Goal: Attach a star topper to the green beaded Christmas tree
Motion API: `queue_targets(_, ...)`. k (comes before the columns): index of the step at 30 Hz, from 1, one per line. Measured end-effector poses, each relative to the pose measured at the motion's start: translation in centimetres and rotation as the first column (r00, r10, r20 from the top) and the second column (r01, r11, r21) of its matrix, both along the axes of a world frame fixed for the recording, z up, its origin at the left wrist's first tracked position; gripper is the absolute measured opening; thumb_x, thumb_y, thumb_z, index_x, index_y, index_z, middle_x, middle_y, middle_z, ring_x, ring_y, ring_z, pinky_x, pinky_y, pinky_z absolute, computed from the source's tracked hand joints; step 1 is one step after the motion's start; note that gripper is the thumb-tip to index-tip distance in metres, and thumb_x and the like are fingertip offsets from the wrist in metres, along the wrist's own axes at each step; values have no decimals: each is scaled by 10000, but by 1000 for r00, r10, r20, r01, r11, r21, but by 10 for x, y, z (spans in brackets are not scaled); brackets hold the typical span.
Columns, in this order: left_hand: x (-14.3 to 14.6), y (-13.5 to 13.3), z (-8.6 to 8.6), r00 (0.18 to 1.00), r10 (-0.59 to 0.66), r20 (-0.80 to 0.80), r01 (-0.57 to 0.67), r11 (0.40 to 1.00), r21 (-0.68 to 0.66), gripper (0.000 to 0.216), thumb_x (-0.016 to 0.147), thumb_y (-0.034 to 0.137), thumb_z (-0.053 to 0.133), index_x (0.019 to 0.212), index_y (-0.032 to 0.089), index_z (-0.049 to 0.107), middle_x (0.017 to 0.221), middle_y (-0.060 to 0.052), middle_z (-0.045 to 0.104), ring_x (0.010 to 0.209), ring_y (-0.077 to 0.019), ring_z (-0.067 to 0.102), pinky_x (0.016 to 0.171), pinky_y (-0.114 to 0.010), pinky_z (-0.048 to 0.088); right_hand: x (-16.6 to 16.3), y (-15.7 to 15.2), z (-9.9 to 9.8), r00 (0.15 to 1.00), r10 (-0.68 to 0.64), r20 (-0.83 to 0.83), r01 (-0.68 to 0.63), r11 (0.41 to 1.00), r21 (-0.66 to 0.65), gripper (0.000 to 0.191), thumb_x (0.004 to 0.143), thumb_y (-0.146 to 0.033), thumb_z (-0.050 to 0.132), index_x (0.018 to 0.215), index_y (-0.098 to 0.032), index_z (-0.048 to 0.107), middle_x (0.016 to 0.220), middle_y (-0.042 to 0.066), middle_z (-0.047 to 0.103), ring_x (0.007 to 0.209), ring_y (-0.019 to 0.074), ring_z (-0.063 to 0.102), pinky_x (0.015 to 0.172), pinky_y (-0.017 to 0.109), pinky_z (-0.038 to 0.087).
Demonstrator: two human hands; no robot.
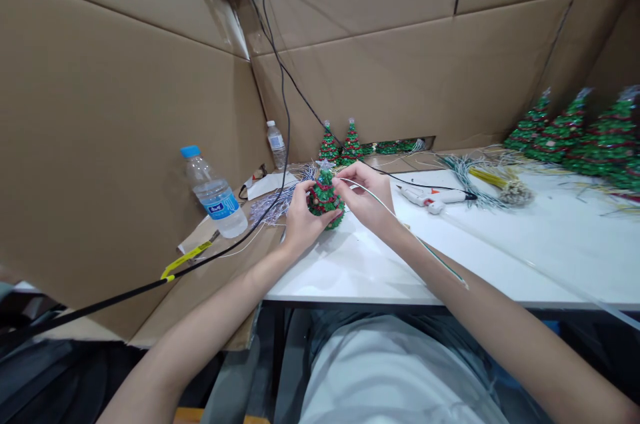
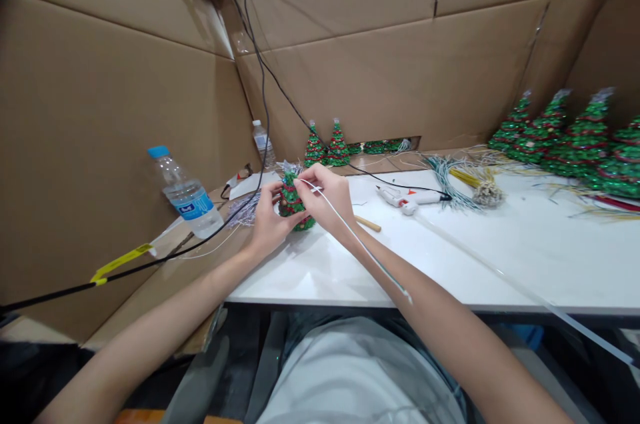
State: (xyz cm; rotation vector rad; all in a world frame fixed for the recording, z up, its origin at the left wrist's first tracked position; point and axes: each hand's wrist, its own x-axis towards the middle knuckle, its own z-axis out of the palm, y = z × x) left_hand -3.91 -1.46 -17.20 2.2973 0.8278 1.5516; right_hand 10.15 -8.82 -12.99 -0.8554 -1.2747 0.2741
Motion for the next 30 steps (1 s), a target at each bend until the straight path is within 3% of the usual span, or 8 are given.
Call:
queue_targets(7,0,0,0,1000,-2,5,2,1000,-1,641,637,368,832,1144,224,468,1141,-70,572,1052,-239,590,921,-402,491,-1,-5,2,997,-64,45,63,998,20,107,768,-300,612,767,-196,591,742,17,677,677,143,652,584,237,506)
queue_targets(13,0,-2,1,1000,9,0,-9,1000,-8,646,628,361,838,1143,227,471,1137,-63,576,1051,-235,594,918,-390,492,2,0,2,983,-146,115,158,982,-101,166,783,-309,597,687,-181,639,619,5,654,572,134,600,589,253,473)
queue_targets(17,0,-1,1,1000,2,-9,-2,1000,-2,648,638,378,830,1153,226,467,1141,-70,573,1049,-239,595,913,-396,495,5,3,-3,921,-264,286,244,964,103,153,834,-251,555,735,-184,648,699,27,686,626,144,613,638,264,474)
queue_targets(21,0,1,-1,1000,-4,-13,5,1000,27,635,649,339,822,1159,228,459,1141,-72,564,1054,-241,587,917,-403,496,8,3,-7,731,-433,527,285,896,342,217,917,-218,455,789,-179,626,770,75,679,696,168,612,672,283,461)
queue_targets(25,0,2,-2,1000,-3,-18,4,998,63,615,667,306,805,1166,219,456,1146,-76,559,1057,-236,583,925,-403,494,9,2,-7,571,-527,629,320,849,421,277,959,-208,391,792,-179,610,748,79,653,699,169,599,659,278,433)
queue_targets(30,0,0,-2,999,-18,-32,20,998,60,618,676,363,805,1168,219,459,1144,-75,558,1056,-235,584,922,-396,495,10,5,-8,570,-535,624,337,844,416,251,952,-200,405,790,-182,596,762,74,650,709,165,600,656,267,425)
